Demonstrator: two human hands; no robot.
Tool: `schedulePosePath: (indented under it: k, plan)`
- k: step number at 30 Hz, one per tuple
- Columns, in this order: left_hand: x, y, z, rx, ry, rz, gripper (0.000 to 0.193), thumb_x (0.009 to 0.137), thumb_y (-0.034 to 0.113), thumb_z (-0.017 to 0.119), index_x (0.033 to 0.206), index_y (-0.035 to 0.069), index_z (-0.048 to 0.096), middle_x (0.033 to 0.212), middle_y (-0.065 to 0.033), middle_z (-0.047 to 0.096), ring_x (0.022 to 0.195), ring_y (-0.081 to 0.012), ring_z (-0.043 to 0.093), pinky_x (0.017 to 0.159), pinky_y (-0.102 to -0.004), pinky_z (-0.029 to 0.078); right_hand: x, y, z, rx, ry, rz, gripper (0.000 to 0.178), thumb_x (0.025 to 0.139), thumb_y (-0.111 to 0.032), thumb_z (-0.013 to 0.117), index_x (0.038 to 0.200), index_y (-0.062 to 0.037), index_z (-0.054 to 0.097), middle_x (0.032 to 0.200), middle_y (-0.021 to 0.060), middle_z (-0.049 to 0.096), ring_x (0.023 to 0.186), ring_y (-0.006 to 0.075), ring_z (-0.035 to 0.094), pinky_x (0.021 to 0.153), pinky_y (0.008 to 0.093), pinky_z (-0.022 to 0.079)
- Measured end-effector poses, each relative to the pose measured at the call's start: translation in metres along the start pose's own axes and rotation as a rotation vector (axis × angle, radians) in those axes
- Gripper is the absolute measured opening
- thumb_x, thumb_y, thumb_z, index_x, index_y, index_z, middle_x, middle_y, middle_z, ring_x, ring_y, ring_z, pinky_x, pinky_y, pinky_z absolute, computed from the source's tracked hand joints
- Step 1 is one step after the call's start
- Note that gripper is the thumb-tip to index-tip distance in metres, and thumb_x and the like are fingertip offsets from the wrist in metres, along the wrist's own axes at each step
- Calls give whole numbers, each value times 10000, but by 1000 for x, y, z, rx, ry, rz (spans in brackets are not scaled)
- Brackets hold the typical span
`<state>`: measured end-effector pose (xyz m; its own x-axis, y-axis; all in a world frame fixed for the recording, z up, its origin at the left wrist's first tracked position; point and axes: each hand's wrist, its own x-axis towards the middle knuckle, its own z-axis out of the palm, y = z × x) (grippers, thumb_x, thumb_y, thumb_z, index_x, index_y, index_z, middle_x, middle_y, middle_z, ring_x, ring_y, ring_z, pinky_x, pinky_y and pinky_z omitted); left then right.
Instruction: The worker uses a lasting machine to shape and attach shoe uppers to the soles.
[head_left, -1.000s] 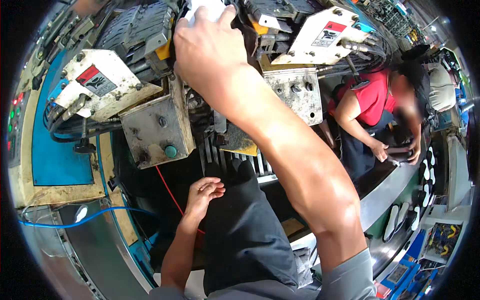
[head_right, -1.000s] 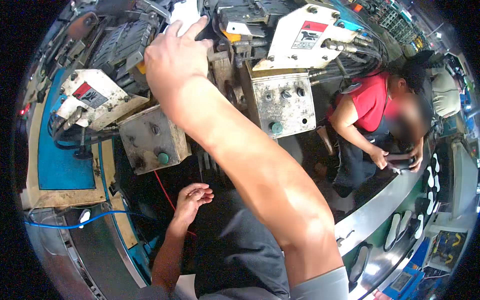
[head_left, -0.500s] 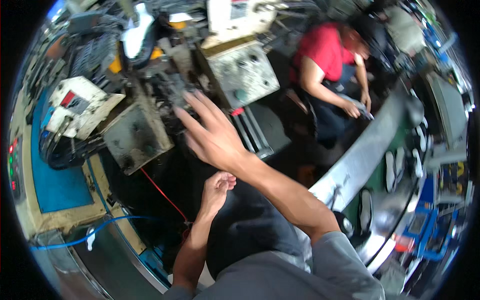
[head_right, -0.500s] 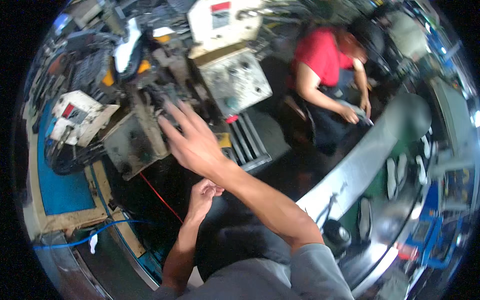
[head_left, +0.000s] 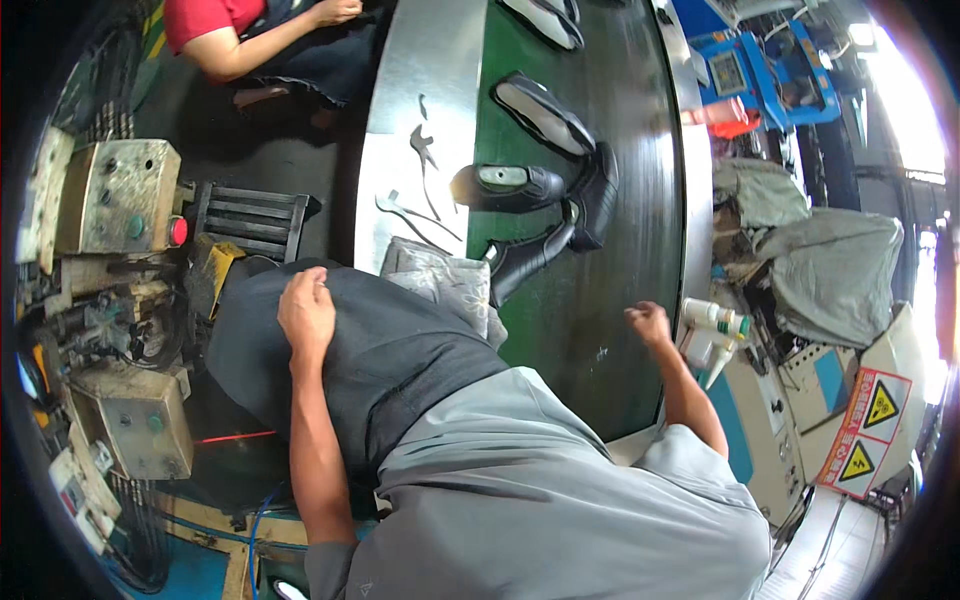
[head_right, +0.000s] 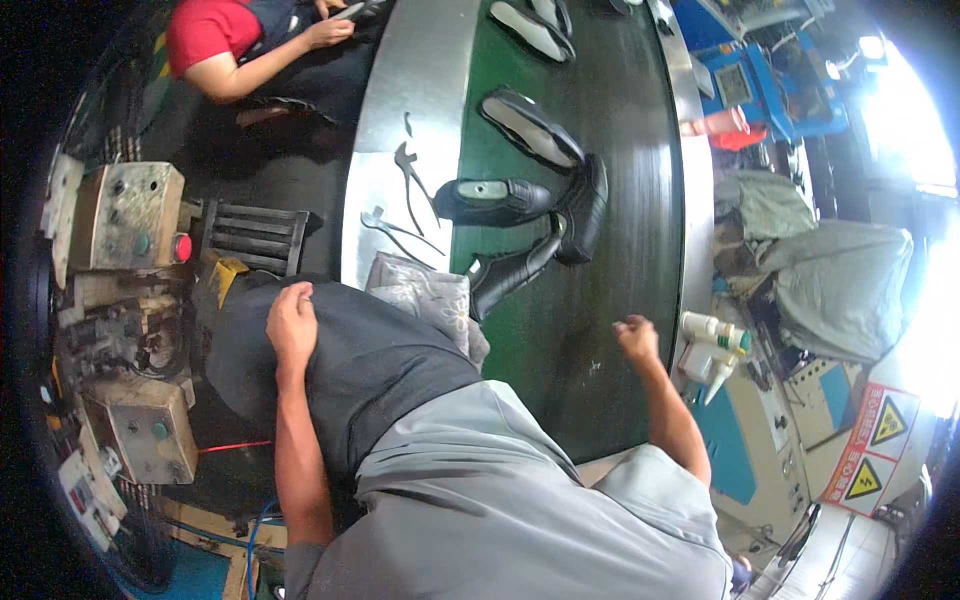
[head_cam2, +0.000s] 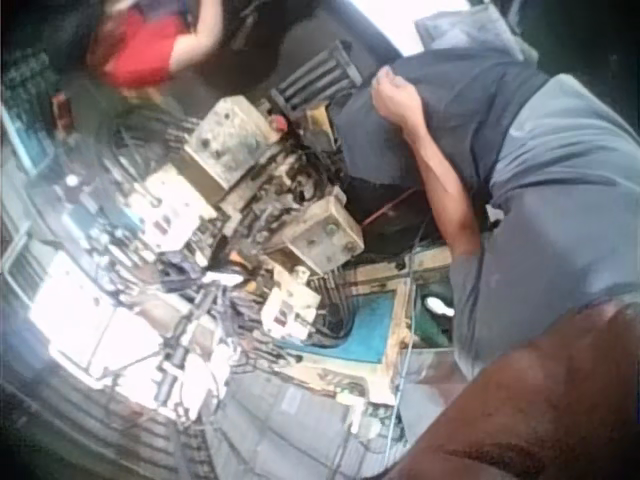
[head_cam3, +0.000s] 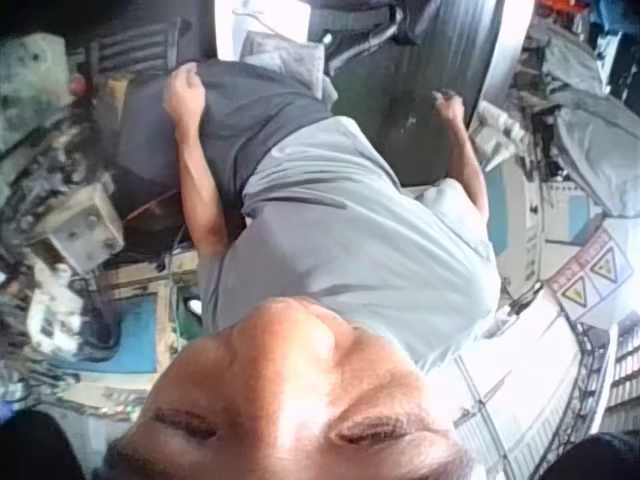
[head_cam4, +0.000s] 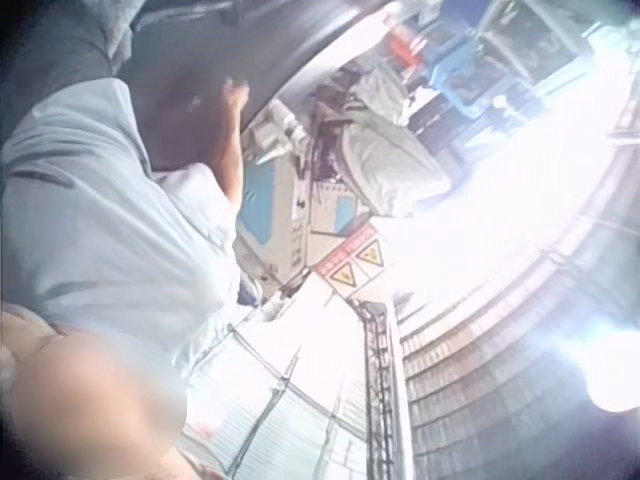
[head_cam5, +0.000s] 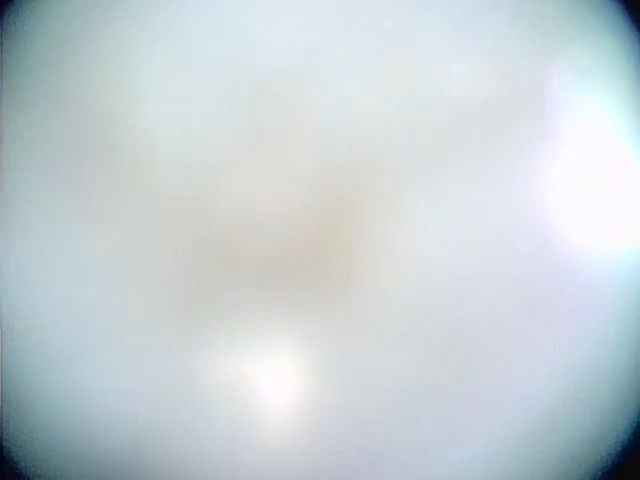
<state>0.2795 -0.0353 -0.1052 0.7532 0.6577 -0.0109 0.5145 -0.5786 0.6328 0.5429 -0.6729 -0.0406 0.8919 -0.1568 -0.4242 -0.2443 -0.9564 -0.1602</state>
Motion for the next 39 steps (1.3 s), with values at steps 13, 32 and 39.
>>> schedulePosePath:
  k: [13, 32, 39]
  plan:
    - [-12, 9, 1, -22, -44, -22, 194, 970, -1, 619, 1104, 17, 757, 1104, -119, 787, 1075, -350, 723, 967, -459, 562, 81, -295, 180, 1290, 25, 527, 908, 778, -370, 949, 1457, 106, 577, 1342, 212, 708, 1090, 351, 714, 949, 496, 601]
    - [18, 121, -58, -1475, -145, -176, 898, 1028, 274, 771, 1734, 41, 267, 1627, -147, 506, 1470, -255, 513, 1211, -381, 434, -141, -411, 49, 195, -278, -1857, 1071, 710, -104, 851, 1690, -192, 427, 1739, 307, 302, 1603, 575, 285, 1294, 689, 288]
    - [-49, 78, -67, -1286, 498, -320, 909, 975, 140, 791, 1721, 23, 284, 1609, -149, 515, 1477, -272, 499, 1240, -397, 394, -230, -439, 134, 617, -1221, -808, 1085, 929, -357, 893, 1714, 45, 263, 1541, 252, 593, 1414, 321, 590, 1214, 417, 441]
